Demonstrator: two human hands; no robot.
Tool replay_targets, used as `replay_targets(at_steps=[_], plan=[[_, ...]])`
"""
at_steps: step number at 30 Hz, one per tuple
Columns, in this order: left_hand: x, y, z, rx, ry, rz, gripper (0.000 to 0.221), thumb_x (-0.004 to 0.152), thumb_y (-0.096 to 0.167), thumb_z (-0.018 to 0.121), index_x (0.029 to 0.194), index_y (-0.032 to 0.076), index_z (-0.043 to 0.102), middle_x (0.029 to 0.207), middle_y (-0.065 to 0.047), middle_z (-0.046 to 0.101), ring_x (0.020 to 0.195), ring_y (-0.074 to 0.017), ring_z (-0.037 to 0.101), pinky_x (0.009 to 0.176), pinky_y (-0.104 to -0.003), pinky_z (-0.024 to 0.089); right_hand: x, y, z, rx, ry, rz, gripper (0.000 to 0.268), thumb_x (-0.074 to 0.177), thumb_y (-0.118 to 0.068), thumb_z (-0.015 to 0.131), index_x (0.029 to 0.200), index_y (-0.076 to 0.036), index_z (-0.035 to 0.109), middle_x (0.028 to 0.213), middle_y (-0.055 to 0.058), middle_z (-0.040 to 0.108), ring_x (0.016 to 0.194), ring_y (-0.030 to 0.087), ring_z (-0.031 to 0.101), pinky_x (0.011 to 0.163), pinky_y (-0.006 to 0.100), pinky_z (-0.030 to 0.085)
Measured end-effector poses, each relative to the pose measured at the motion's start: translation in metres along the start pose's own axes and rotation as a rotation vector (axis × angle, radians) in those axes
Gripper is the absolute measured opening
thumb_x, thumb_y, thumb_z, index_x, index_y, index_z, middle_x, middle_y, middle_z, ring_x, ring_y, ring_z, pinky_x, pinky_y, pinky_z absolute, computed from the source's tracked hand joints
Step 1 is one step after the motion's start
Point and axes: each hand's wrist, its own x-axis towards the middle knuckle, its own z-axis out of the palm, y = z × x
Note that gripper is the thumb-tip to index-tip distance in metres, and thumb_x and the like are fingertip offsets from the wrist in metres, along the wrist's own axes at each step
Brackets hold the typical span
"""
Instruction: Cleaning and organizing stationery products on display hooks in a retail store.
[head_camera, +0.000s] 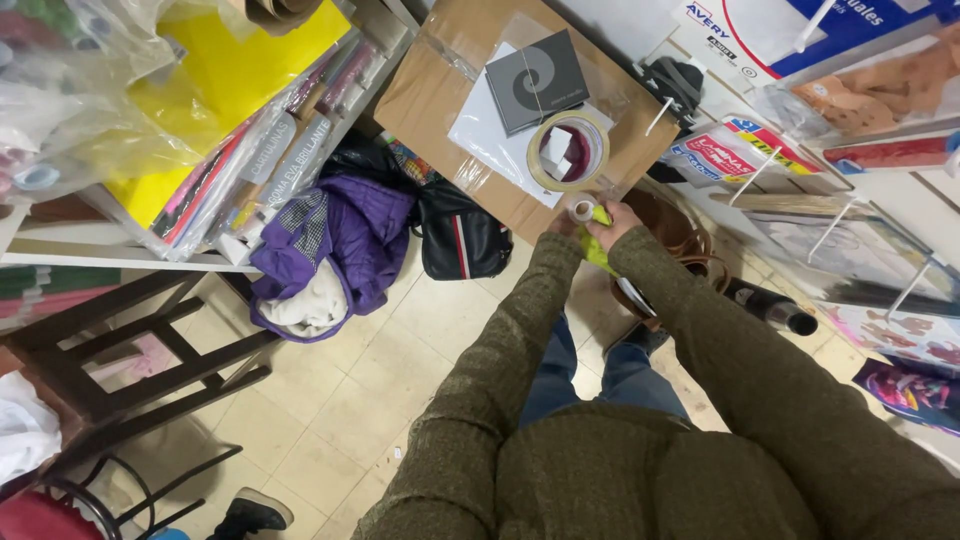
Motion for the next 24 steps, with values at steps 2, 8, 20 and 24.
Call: replay_targets(at_steps=[2, 8, 20, 24], plan=[[0.001, -0.006, -0.001, 0.040, -0.002, 0.022, 0.068, 0.086, 0.046, 0.078, 0.142, 0.011, 0.058, 0.132, -0.024, 0.063, 0.119, -0.0376, 0.063, 0.097, -0.048, 0.057, -0.004, -0.005, -0.005, -0.020, 0.029, -0.042, 0.050, 0.086, -0.041, 0.078, 0.129, -0.018, 0.068, 0.125, 0.009, 0.069, 0.121, 0.028, 0.063, 0.101, 0.039, 0.052], [0.000, -0.023, -0.001, 0.156, -0.012, 0.092, 0.075, 0.082, 0.053, 0.079, 0.143, 0.015, 0.058, 0.130, -0.023, 0.064, 0.118, -0.0365, 0.065, 0.097, -0.047, 0.057, -0.007, -0.014, -0.002, 0.144, 0.044, -0.076, 0.062, 0.094, -0.037, 0.074, 0.148, -0.013, 0.055, 0.146, 0.015, 0.056, 0.134, 0.031, 0.053, 0.114, 0.040, 0.044], [-0.026, -0.027, -0.008, -0.198, -0.023, -0.089, 0.073, 0.090, 0.049, 0.068, 0.150, 0.021, 0.039, 0.143, -0.017, 0.054, 0.125, -0.0344, 0.059, 0.108, -0.048, 0.050, -0.042, -0.017, -0.027, 0.330, 0.041, -0.011, 0.070, 0.083, -0.038, 0.083, 0.146, -0.023, 0.057, 0.134, 0.016, 0.064, 0.127, 0.031, 0.059, 0.108, 0.036, 0.048], [-0.058, -0.031, -0.007, -0.126, -0.141, -0.060, 0.047, 0.104, 0.019, 0.048, 0.149, 0.008, 0.043, 0.130, -0.021, 0.063, 0.118, -0.0356, 0.064, 0.100, -0.041, 0.055, -0.069, -0.015, -0.049, 0.334, 0.060, 0.075, 0.063, 0.083, -0.038, 0.083, 0.142, -0.026, 0.061, 0.131, 0.012, 0.064, 0.122, 0.030, 0.062, 0.105, 0.038, 0.051]])
